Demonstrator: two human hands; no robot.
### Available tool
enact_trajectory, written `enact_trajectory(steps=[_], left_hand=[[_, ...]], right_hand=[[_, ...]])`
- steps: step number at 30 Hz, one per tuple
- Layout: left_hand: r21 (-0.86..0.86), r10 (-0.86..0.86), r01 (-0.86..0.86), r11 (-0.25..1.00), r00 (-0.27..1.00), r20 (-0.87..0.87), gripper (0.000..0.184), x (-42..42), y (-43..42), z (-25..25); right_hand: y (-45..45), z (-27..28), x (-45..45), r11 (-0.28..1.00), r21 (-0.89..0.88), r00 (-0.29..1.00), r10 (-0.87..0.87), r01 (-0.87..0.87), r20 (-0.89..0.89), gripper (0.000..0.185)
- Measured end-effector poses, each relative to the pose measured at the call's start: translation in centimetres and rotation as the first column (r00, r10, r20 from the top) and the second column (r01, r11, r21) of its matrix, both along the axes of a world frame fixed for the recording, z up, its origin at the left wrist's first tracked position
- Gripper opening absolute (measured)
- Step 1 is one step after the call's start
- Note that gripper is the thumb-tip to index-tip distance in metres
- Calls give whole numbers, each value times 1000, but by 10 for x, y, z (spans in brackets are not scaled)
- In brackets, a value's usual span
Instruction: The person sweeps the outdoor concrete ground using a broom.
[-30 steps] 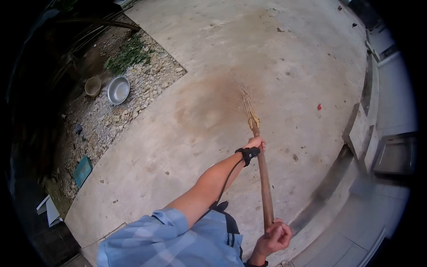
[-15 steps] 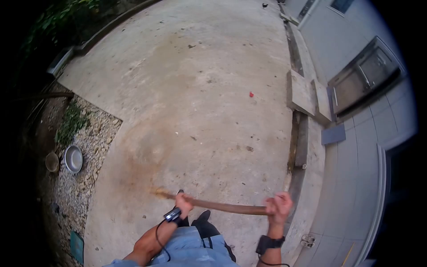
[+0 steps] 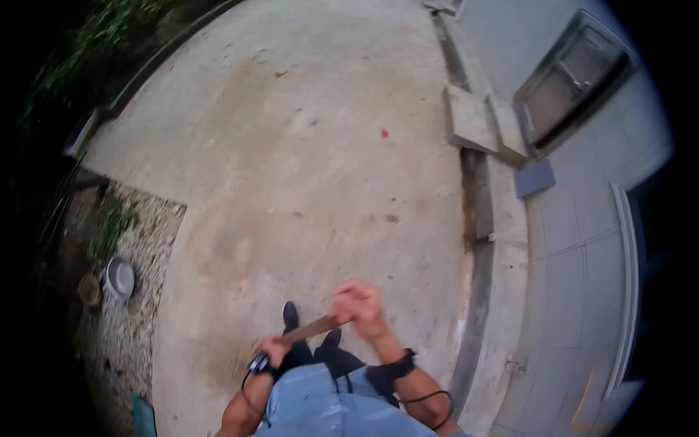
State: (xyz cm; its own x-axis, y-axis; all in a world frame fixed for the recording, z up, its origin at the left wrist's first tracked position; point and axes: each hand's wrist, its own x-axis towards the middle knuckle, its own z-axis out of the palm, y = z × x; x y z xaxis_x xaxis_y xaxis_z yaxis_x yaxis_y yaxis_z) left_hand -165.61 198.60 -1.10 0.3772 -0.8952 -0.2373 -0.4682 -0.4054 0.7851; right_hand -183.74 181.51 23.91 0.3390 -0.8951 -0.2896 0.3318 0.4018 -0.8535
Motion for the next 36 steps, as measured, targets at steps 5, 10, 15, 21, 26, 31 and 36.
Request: enact_trajectory(steps=[5,10,15,21,26,31,36], left_hand=[[685,481,-267,678,-544,-688,11,-103,-166,-8],[280,247,-135,950,-217,-944,20,-80,-290,-4],[358,358,19,933,23,-934,9,-95,-333,41],[517,512,125,847,-450,-732,16,-58,-231,74],[723,757,315,615,22,-653,28,22,-110,15],[823,739,394,409,387,-552,24,90,5,18],[820,583,521,238,598,-550,24,159,80,2]], right_hand=[[12,94,-75,836,-469,933,-355,284,-68,9],[74,34,-29,616,-779,873,-439,119,-214,7],[110,24,-35,487,-636,615,-788,598,-25,11],[252,53,-29,103,-293,179,-952,950,246,17],[379,20,91,-242,-355,-170,-960,903,223,16],[479,30,217,-652,-396,-689,-722,647,63,12],[567,20,387,-789,-413,-869,-496,455,-9,10]])
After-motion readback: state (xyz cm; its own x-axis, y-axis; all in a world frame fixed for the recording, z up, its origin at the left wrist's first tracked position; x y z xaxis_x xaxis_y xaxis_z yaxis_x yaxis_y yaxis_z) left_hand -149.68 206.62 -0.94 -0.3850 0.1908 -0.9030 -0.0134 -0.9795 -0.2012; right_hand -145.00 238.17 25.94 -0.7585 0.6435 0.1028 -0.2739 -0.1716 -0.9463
